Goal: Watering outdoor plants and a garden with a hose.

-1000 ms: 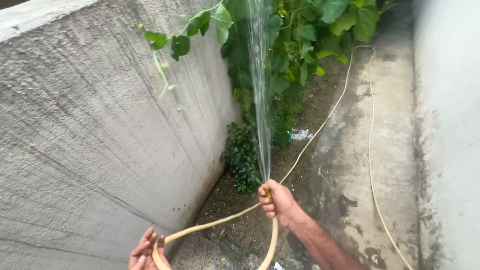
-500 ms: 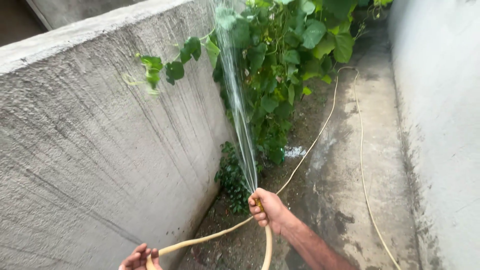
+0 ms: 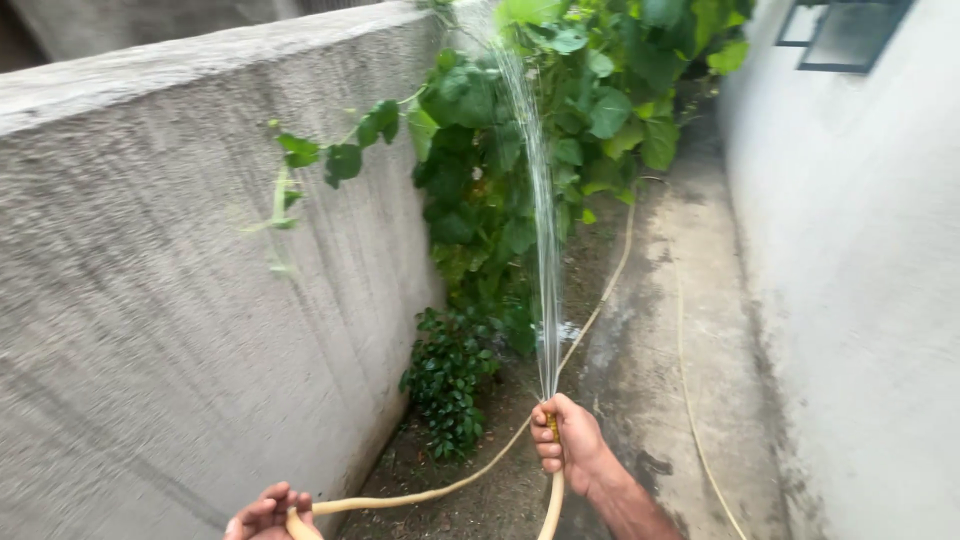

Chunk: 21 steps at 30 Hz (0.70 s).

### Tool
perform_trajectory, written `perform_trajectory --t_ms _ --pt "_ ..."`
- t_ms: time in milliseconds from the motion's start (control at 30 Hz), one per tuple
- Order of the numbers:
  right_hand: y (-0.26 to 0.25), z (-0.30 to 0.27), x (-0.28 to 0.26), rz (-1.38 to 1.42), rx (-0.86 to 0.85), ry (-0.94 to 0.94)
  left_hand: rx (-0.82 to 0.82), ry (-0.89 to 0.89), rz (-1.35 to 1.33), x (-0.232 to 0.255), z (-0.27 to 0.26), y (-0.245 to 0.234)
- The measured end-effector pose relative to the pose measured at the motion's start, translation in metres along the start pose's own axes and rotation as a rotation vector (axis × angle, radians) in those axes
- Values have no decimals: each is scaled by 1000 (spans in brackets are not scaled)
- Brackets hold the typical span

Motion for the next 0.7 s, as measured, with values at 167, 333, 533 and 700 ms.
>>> perform_trajectory --t_ms 167,333,533,700 --pt "-19 -13 -19 32 83 -99 -246 -74 36 -25 10 62" --pt "-48 -19 -42 60 143 -202 -752 -174 79 -92 17 111" --pt "-78 -40 -88 47 259 -351 -958 17 291 -144 -5 124" --pt "-95 -54 -147 26 278 -462 -1290 68 433 -249 -13 84"
Point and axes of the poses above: each hand's wrist, its own z-axis towards the middle knuckle, its own y-axis out of the palm, x = y × z, the point moved 10 cm from there along z, towards the middle knuckle, and after that the axes turned 2 degrees about -z, right-handed, at the moved point
